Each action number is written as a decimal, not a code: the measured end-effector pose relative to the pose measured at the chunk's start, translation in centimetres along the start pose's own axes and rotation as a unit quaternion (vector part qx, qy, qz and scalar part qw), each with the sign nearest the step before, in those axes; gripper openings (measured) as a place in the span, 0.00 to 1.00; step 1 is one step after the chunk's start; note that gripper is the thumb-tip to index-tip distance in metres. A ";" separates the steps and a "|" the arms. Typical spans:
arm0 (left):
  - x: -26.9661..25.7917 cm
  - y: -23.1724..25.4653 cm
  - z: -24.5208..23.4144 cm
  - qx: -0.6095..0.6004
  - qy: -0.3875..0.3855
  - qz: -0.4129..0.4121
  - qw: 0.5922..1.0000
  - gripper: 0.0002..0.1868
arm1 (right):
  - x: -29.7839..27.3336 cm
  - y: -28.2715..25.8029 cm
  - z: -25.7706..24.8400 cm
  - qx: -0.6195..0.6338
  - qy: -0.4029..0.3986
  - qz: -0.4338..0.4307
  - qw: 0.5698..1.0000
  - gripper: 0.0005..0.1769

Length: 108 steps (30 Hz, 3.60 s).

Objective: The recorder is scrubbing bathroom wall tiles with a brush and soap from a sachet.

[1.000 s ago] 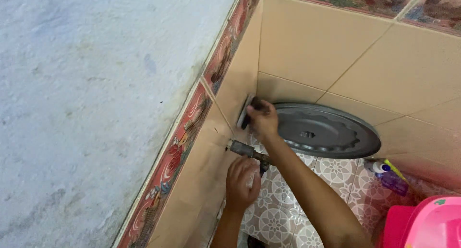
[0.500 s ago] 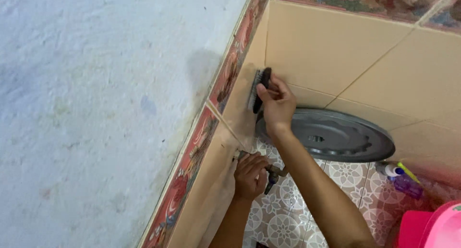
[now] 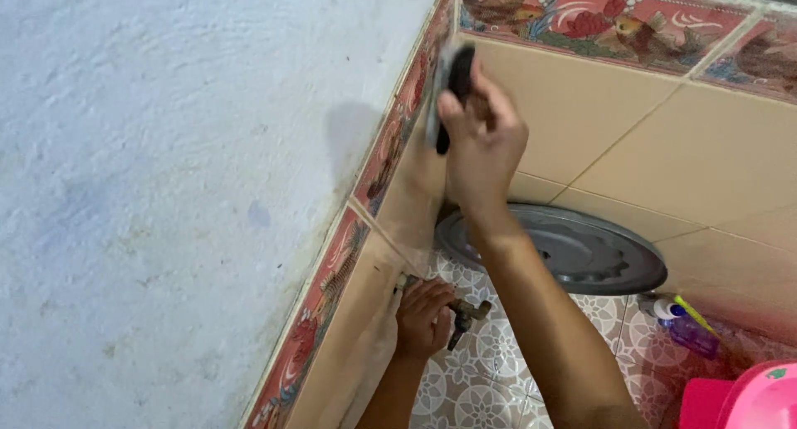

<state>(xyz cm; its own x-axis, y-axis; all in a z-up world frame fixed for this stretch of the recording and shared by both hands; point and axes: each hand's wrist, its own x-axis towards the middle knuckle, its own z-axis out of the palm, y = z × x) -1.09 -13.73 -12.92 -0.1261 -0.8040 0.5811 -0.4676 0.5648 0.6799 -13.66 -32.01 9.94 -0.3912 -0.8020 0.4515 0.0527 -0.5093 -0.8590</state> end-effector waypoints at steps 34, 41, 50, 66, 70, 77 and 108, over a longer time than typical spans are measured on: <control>-6.8 11.9 4.5 0.167 0.023 -0.312 0.935 0.16 | -25.5 12.4 -24.5 0.111 -0.098 0.549 0.823 0.25; -7.6 12.3 3.9 0.156 0.024 -0.281 0.947 0.11 | -25.9 12.6 -25.2 0.194 -0.068 0.531 0.822 0.19; -8.6 12.1 0.1 0.236 -0.006 -0.219 0.947 0.21 | -20.1 4.6 -15.6 0.134 -0.063 0.338 0.929 0.26; -17.7 14.7 -9.0 0.218 0.024 -0.239 0.946 0.21 | -27.4 8.2 -3.4 -0.101 -0.033 0.136 0.985 0.39; -17.8 15.1 -8.8 0.212 0.024 -0.230 0.949 0.21 | -25.6 8.5 -2.8 0.106 0.002 0.168 0.980 0.35; -17.7 14.8 -8.3 0.185 0.011 -0.247 0.951 0.19 | -26.7 10.7 -2.9 0.106 -0.030 0.124 0.986 0.33; -32.3 24.4 -14.7 0.287 0.121 -0.327 0.892 0.17 | -46.7 1.8 -1.9 0.030 -0.012 0.278 0.960 0.25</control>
<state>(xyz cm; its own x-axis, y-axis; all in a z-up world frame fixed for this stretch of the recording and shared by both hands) 4.49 28.77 -8.57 0.4976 -0.8241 0.2706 -0.7521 -0.2546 0.6079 2.93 5.09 -13.18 -0.2659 -0.9617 -0.0664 0.2995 -0.0170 -0.9540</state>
